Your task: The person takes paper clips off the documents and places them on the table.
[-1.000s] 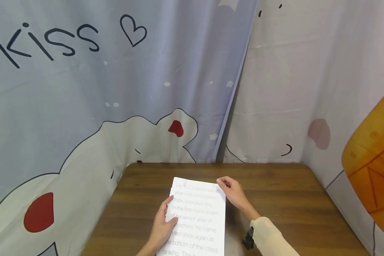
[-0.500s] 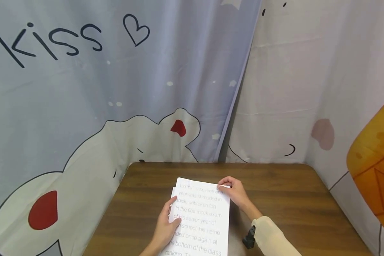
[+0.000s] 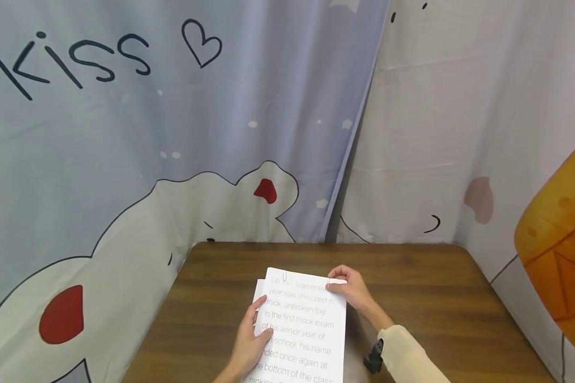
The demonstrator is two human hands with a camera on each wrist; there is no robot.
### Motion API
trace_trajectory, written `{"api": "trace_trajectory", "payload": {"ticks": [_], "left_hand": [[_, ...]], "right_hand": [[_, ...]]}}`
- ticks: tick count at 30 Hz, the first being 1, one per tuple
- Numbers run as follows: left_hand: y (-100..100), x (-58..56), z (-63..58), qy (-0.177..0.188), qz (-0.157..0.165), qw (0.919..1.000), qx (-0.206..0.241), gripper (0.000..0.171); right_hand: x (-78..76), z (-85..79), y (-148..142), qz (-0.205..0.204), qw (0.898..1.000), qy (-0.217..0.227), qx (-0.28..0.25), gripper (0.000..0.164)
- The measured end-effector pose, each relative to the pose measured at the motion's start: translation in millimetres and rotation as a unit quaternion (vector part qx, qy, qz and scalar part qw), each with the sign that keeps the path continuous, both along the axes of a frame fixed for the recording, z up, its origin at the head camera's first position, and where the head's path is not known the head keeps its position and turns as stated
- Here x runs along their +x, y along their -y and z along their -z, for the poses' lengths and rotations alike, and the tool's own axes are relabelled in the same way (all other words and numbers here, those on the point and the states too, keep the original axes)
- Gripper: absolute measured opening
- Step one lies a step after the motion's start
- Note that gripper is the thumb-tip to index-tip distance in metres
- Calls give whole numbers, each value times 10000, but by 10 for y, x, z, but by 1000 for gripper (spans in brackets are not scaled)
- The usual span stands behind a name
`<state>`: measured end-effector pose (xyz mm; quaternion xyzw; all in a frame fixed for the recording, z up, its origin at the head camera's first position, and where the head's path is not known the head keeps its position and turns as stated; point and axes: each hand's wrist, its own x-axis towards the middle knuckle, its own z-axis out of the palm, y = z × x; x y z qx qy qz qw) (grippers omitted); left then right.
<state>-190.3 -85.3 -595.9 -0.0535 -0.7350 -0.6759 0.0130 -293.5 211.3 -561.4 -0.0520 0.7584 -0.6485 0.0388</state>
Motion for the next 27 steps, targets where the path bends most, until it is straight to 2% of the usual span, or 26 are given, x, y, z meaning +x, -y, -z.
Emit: {"api": "trace_trajectory", "payload": {"ticks": [15,27], "left_hand": [[-58,5,-7,-48,8,10000,-45,84],[-74,21,-11,-4,151,9998,85,84]], "right_hand": [[32,-14,8,97,9999,56,-46,30],[75,-14,2,68,9992,154,-356,31]]}}
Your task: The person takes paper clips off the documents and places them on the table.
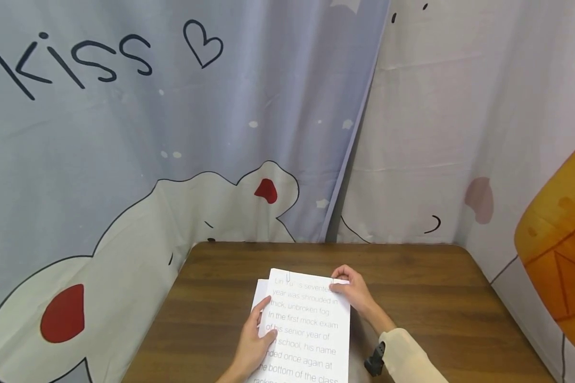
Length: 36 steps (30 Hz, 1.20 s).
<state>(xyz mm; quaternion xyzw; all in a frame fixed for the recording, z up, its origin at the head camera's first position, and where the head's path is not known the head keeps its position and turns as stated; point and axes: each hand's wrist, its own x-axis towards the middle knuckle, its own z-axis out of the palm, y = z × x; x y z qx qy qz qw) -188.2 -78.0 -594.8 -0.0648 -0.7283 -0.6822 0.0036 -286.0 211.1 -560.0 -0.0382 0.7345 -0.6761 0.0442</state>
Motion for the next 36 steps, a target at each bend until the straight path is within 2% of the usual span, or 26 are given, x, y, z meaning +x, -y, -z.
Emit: {"api": "trace_trajectory", "payload": {"ticks": [7,15,21,29,36], "left_hand": [[2,-8,19,11,34,10000,-14,84],[8,1,22,39,31,9999,95,84],[8,0,27,63,17,10000,71,84],[11,11,25,-152,22,9999,45,84],[-13,3,6,75,40,10000,50,84]], "right_hand": [[10,8,6,194,9998,98,2,29],[7,28,-16,132,9997,97,181,29],[7,10,-3,312,9990,147,286,30],[20,-18,-32,532,9977,73,412,25],[8,-23,-68,508,9976,43,463,25]]}}
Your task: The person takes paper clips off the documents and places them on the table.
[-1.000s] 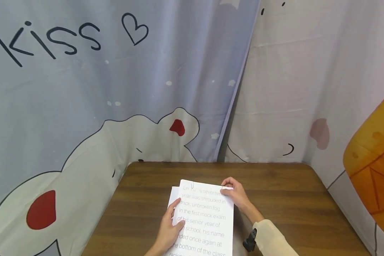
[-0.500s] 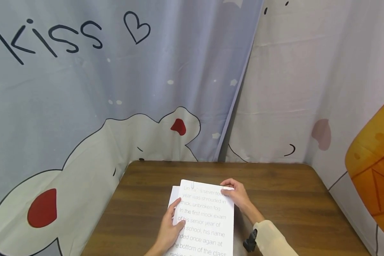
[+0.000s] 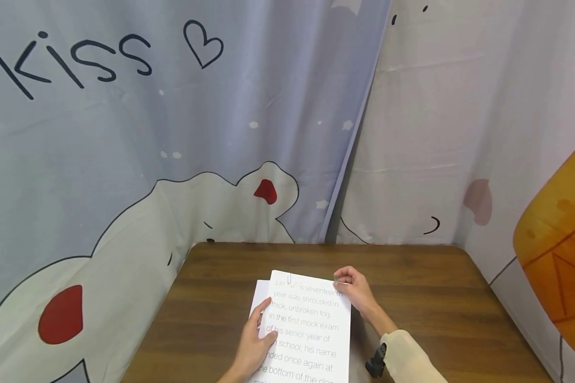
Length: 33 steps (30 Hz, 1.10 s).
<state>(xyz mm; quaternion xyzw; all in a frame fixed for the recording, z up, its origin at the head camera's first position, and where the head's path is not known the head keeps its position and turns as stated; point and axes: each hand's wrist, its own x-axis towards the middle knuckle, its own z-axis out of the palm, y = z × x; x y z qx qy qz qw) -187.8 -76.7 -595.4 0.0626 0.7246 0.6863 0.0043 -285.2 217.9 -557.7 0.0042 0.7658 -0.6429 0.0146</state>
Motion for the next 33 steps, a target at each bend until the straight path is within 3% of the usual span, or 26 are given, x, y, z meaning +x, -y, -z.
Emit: {"api": "trace_trajectory", "payload": {"ticks": [17,25,29,33], "left_hand": [[6,8,11,-85,-105,9998,138,85],[56,-4,-2,-35,-180,9998,45,85],[83,-7,-3,7,-191,9998,-75,84],[102,3,-5,41,-188,9998,30,84]], "right_hand": [[-24,-9,-79,331,9966,-603,448,17],[-52,42,-308,381,9851,-744,1506,16],[-59,97,-447,300,9828,-654,1699,22],[-56,153,-544,245,9802,-540,1887,15]]}}
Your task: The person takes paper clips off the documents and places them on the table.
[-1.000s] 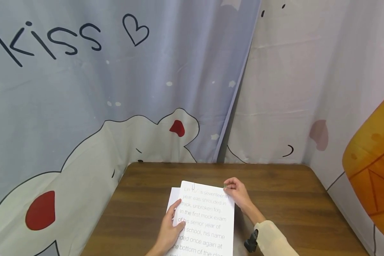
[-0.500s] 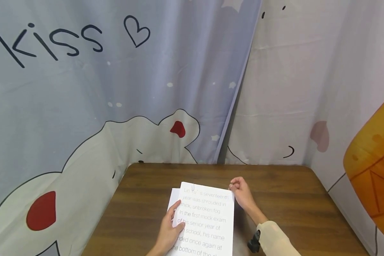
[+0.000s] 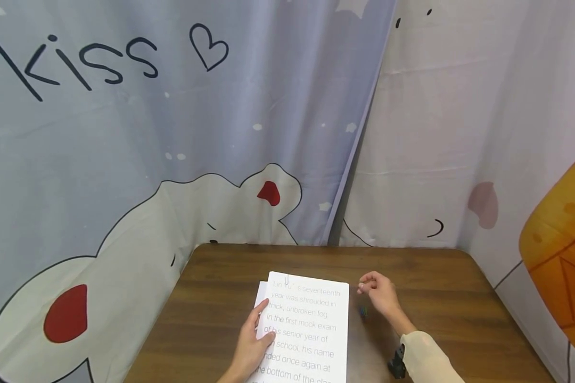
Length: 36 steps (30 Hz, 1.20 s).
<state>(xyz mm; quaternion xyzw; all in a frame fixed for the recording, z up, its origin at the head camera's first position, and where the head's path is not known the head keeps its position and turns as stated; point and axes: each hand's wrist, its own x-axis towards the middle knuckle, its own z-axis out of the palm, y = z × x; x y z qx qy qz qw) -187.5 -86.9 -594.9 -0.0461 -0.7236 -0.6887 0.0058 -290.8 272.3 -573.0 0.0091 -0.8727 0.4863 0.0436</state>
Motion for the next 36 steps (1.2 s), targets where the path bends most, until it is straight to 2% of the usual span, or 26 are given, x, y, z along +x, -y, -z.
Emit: {"api": "trace_trajectory", "payload": {"ticks": [4,14,23,30,36], "left_hand": [[-4,4,-11,-27,-1,10000,85,85],[-28,9,-19,-185,-113,9997,-134,84],[-36,11,-31,-20,-92,9999,-57,85],[-38,11,-32,-75,-51,9999,-120,84],[-39,6,-15,-43,-48,9999,-82,85]], "right_hand": [[30,47,-58,-61,9999,18,124,5],[71,145,-135,-137,9987,462,160,10],[75,213,-180,-254,9986,403,224,11],[92,211,-187,-271,9981,545,71,10],[96,303,-216,-218,9982,476,286,10]]}}
